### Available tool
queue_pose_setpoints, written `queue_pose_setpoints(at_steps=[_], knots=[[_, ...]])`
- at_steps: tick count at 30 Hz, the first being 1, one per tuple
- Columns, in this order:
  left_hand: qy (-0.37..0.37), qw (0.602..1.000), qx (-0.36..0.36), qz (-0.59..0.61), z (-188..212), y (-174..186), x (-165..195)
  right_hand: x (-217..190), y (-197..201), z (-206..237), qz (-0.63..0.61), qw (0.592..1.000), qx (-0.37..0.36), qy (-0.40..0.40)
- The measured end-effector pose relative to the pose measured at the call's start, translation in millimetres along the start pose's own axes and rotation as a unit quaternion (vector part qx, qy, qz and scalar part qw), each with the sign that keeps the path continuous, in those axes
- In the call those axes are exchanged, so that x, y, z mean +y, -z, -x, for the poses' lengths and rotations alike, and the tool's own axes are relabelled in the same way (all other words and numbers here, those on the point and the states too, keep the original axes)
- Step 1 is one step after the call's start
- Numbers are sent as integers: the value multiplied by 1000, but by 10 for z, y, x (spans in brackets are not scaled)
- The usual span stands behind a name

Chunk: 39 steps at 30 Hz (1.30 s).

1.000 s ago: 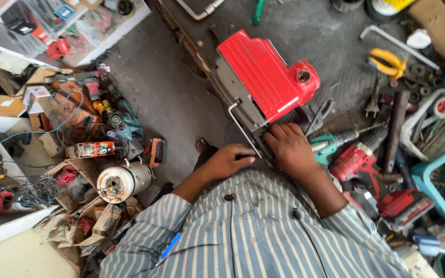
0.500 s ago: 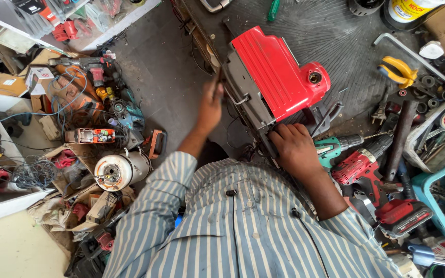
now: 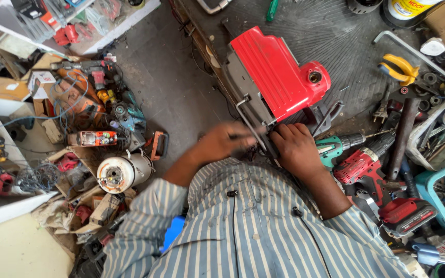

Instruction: The person uses an Allen key to tighten screws on a red and grey electric planer. They manipulate the tool to secure the casing, then flip the planer to access and tighten additional screws on the underside.

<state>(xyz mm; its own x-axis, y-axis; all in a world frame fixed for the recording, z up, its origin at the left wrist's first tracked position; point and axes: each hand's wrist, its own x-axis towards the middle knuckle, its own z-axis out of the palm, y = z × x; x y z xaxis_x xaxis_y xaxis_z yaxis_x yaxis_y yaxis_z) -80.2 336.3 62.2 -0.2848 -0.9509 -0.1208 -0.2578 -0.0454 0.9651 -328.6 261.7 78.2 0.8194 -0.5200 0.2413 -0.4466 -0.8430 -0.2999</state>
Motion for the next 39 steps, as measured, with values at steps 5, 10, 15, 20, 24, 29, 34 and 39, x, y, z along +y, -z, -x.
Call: queue_pose_setpoints(at_steps=[5, 10, 15, 20, 24, 29, 34, 39], knots=[[-22, 972, 218, -89, -303, 631, -394, -29, 4, 2, -3, 1000, -10, -1], [-83, 905, 378, -176, -547, 162, -1156, -46, 0, 2, 3, 1000, 4, 0], [70, 973, 193, -107, -289, -506, -1024, -16, -6, -1, 12, 1000, 10, 5], [67, 997, -22, -24, -4, -330, -333, 6, -17, -16, 11, 1000, 14, 1], [-166, 983, 56, 53, -130, 152, -251, -8, -35, -26, 18, 1000, -3, -7], [-43, 957, 282, 48, -408, 375, -749, -18, -42, -14, 15, 1000, 3, -3], [-25, 960, 269, -67, -422, -146, -1175, -2, -28, -14, 23, 1000, 3, 1], [167, 974, 112, -106, -178, -421, -947, -32, 101, -58, -11, 1000, -8, 4]])
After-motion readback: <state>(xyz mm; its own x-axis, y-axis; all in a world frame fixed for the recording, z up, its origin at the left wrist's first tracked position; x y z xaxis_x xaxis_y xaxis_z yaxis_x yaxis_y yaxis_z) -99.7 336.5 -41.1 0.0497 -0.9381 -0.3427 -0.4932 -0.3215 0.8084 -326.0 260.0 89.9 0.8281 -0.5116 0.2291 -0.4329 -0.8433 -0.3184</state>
